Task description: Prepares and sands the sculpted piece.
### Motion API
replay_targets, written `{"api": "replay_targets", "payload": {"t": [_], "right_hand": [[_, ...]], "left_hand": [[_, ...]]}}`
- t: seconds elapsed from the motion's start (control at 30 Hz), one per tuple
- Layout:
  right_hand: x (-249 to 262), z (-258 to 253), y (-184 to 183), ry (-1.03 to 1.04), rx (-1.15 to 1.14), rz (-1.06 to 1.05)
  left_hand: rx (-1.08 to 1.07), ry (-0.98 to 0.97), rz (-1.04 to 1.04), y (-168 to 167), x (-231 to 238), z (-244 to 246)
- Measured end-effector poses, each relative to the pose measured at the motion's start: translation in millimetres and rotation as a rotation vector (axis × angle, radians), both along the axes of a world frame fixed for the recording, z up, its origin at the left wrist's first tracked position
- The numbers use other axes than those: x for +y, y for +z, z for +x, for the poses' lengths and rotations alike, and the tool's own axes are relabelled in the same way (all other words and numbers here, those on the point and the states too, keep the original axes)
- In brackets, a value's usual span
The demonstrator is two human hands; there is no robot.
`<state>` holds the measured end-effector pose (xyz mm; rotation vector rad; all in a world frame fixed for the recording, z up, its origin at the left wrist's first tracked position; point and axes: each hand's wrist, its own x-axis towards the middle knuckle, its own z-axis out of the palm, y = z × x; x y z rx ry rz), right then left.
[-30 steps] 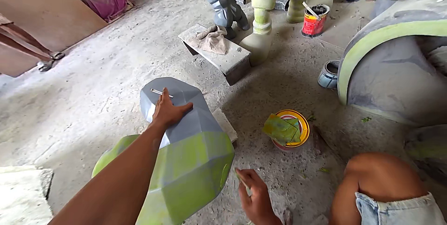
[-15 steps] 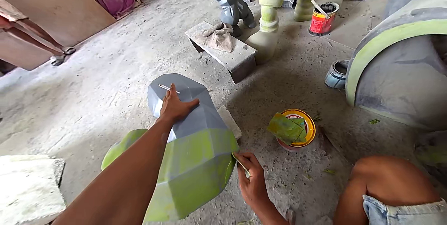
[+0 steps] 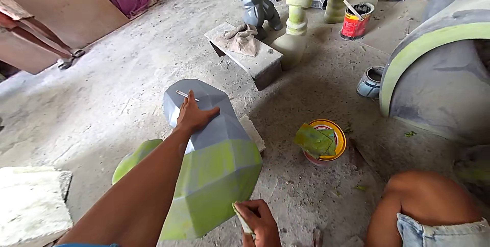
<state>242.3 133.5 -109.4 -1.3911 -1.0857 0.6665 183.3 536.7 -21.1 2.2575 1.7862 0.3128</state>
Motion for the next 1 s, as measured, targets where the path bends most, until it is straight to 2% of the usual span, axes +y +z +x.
{"api": "replay_targets", "payload": {"t": [0.13, 0.27, 0.37, 0.67, 0.9, 1.0], "right_hand": [[-0.8, 8.9, 2.9, 0.007, 0.165, 0.059], [11.6, 31.7, -13.8, -0.190, 0.508, 0.037], [24.2, 49.9, -28.1, -0.280, 0.644, -0.014], [47.2, 53.0, -52.6, -0.202, 0.683, 0.004], [5.7, 21.7, -37.9, -0.036, 0.667, -0.016], [-3.8, 26.3, -33.8, 0.028, 0.633, -0.011]], "left_hand": [[-0.005, -0.008, -0.004, 0.1, 1.9, -2.3], [-0.008, -0.004, -0.006, -0.3, 1.0, -1.3], [-0.002, -0.005, -0.009, -1.5, 2.1, -2.8], [-0.010, 0.000, -0.013, 1.6, -0.2, -1.0], [-0.003, -0.002, -0.016, -1.4, 6.8, -3.4], [-0.010, 0.017, -0.014, -3.4, 4.1, -5.4]]}}
